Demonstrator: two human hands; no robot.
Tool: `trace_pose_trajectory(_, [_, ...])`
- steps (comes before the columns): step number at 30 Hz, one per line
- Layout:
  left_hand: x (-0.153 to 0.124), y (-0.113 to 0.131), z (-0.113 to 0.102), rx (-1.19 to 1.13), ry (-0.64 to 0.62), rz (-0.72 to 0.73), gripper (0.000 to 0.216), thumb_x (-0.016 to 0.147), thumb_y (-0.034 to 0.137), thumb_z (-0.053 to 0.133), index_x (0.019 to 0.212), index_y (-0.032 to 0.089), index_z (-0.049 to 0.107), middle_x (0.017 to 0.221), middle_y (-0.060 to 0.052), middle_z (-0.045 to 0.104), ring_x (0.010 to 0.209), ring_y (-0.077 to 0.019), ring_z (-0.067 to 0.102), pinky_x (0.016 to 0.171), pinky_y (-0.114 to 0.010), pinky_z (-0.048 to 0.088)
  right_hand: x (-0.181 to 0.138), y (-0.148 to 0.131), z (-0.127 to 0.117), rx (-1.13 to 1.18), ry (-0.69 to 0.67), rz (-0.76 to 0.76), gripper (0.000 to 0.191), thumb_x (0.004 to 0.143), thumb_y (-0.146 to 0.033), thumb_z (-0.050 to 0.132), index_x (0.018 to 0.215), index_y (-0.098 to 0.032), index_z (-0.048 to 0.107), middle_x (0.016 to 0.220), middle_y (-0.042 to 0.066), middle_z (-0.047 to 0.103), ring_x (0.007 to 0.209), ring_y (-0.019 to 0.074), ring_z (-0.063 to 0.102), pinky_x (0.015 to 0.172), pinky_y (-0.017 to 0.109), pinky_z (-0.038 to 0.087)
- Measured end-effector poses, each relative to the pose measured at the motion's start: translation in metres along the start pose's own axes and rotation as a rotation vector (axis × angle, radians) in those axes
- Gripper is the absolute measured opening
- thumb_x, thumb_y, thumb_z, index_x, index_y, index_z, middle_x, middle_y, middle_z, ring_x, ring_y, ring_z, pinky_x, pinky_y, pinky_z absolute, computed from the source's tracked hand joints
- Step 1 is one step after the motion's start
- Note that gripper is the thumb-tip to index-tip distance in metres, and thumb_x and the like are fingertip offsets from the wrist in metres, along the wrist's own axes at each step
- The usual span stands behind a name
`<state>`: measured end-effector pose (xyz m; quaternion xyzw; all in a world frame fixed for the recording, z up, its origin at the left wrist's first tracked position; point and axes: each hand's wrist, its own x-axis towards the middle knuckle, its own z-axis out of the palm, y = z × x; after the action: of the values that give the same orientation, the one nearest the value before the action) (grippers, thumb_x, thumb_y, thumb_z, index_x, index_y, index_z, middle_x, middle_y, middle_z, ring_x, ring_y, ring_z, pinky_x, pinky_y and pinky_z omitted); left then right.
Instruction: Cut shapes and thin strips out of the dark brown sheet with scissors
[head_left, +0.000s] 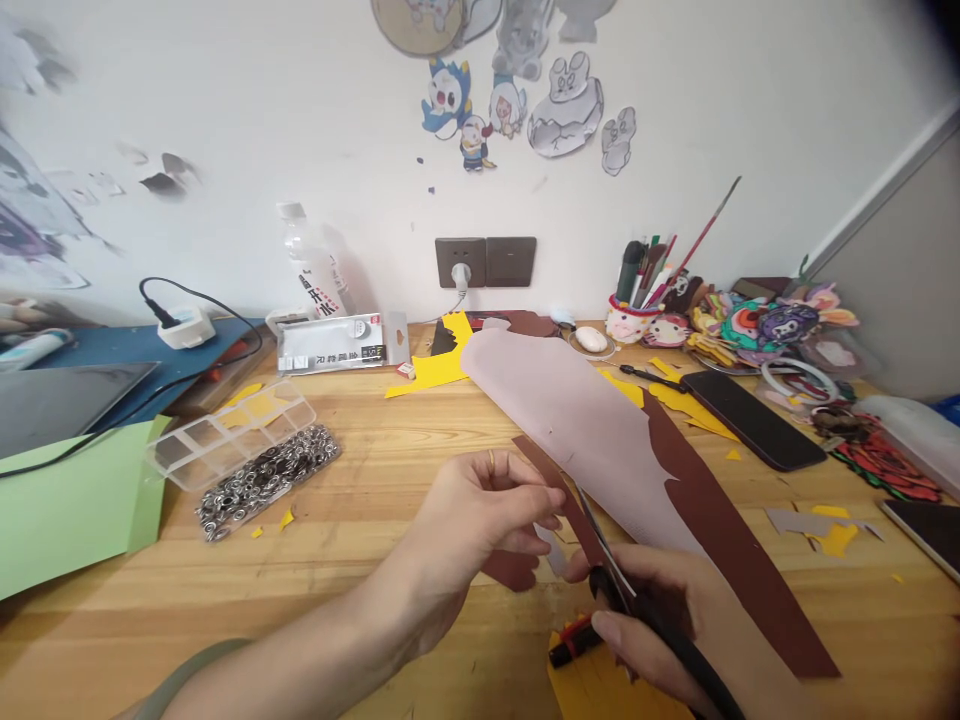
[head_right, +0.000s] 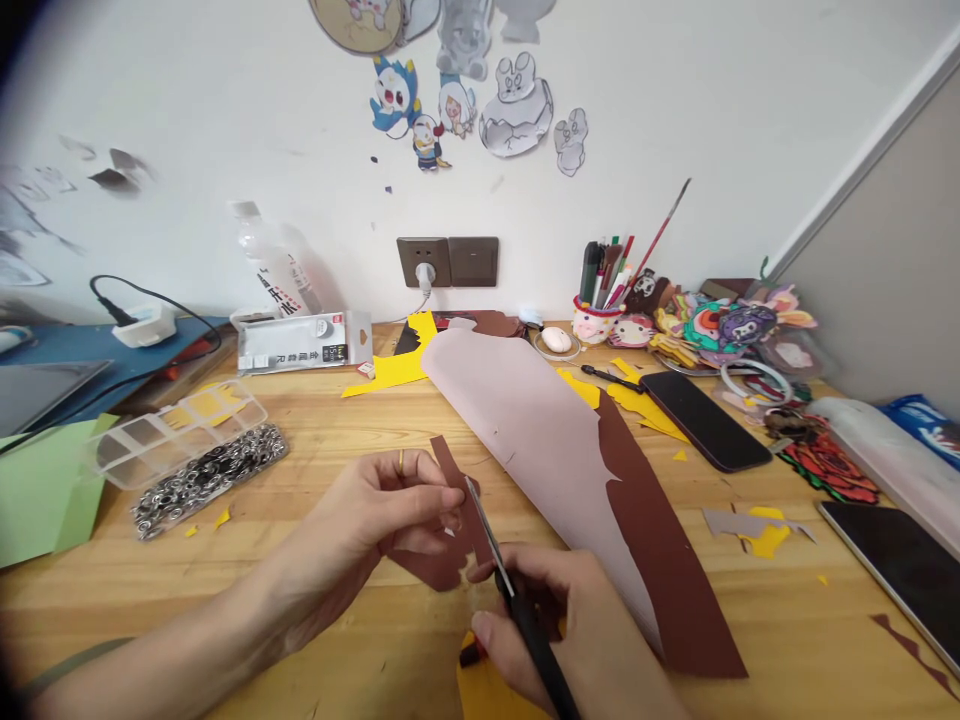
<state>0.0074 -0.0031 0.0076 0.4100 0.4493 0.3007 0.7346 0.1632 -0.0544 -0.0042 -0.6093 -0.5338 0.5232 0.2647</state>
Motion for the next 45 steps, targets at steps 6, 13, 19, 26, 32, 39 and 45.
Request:
trace_pose_trajectory(6, [0.0002, 0.0017, 0.0001, 0.002, -0.001, -0.004, 0.019, 0.065, 0.030, 0.065, 0.068, 0.015, 0.054, 0.067, -0.001, 0.059, 0.052, -0.0065, 0.051, 0.050, -0.019, 0.041, -0.0003, 0.0019, 0.0018, -0.011, 0.031, -0.003, 0.016, 0.056, -0.020, 0.054, 0.069, -0.017, 0.063, 0.047, -0.004, 0.046, 0.039, 0.0092, 0.039, 0.040, 0.021, 0.035])
trace_pose_trajectory(13, [-0.0004, 0.0019, -0.0009, -0.007, -0.011, -0.010, 0.020, 0.065, 0.031, 0.066, 0.066, 0.015, 0.054, 0.066, 0.000, 0.058, 0.053, -0.0063, 0.051, 0.052, -0.018, 0.041, 0.0001, 0.0006, 0.0028, 0.002, 0.066, -0.013, 0.010, 0.056, -0.023, 0.053, 0.062, -0.018, 0.058, 0.043, -0.007, 0.041, 0.036, 0.0076, 0.036, 0.034, 0.018, 0.032])
trace_pose_trajectory(19, [0.0011, 0.0039, -0.0011, -0.022, -0.030, -0.030, 0.021, 0.065, 0.032, 0.066, 0.065, 0.015, 0.054, 0.066, 0.000, 0.058, 0.054, -0.0071, 0.052, 0.053, -0.020, 0.042, -0.0018, -0.0006, 0.0026, -0.054, 0.089, 0.002, 0.007, 0.057, -0.020, 0.053, 0.060, -0.018, 0.059, 0.044, -0.006, 0.046, 0.036, 0.0077, 0.039, 0.035, 0.018, 0.035])
trace_pose_trajectory(26, [0.0016, 0.0043, -0.0022, -0.033, -0.031, -0.043, 0.020, 0.065, 0.032, 0.066, 0.072, 0.015, 0.058, 0.077, -0.003, 0.063, 0.055, -0.0070, 0.054, 0.057, -0.021, 0.045, -0.0027, -0.0001, 0.0033, -0.050, 0.117, -0.018, 0.005, 0.058, -0.019, 0.054, 0.057, -0.018, 0.058, 0.046, -0.005, 0.045, 0.037, 0.0075, 0.038, 0.035, 0.018, 0.035])
trace_pose_trajectory(32, [-0.0001, 0.0062, -0.0011, -0.051, -0.020, -0.062, 0.019, 0.063, 0.030, 0.068, 0.068, 0.015, 0.056, 0.077, -0.004, 0.065, 0.050, -0.0064, 0.054, 0.053, -0.022, 0.047, -0.0016, 0.0012, 0.0023, -0.077, 0.102, -0.034, 0.005, 0.059, -0.019, 0.054, 0.056, -0.018, 0.057, 0.045, -0.006, 0.044, 0.036, 0.0072, 0.038, 0.035, 0.018, 0.035])
trace_pose_trajectory(39, [0.0010, 0.0046, -0.0016, -0.055, -0.043, -0.048, 0.020, 0.063, 0.031, 0.067, 0.066, 0.016, 0.055, 0.072, -0.004, 0.063, 0.051, -0.0092, 0.055, 0.055, -0.027, 0.049, -0.0029, 0.0016, -0.0001, -0.087, 0.091, -0.020, 0.006, 0.061, -0.019, 0.054, 0.059, -0.018, 0.059, 0.046, -0.005, 0.048, 0.037, 0.0074, 0.040, 0.035, 0.017, 0.038])
trace_pose_trajectory(45, [0.0017, 0.0048, -0.0023, -0.046, -0.048, -0.045, 0.019, 0.064, 0.030, 0.066, 0.067, 0.016, 0.055, 0.076, -0.003, 0.064, 0.052, -0.0086, 0.056, 0.057, -0.027, 0.049, -0.0024, 0.0046, 0.0000, -0.162, 0.121, -0.059, 0.011, 0.064, -0.018, 0.053, 0.056, -0.018, 0.060, 0.045, -0.005, 0.046, 0.036, 0.0069, 0.039, 0.033, 0.016, 0.036])
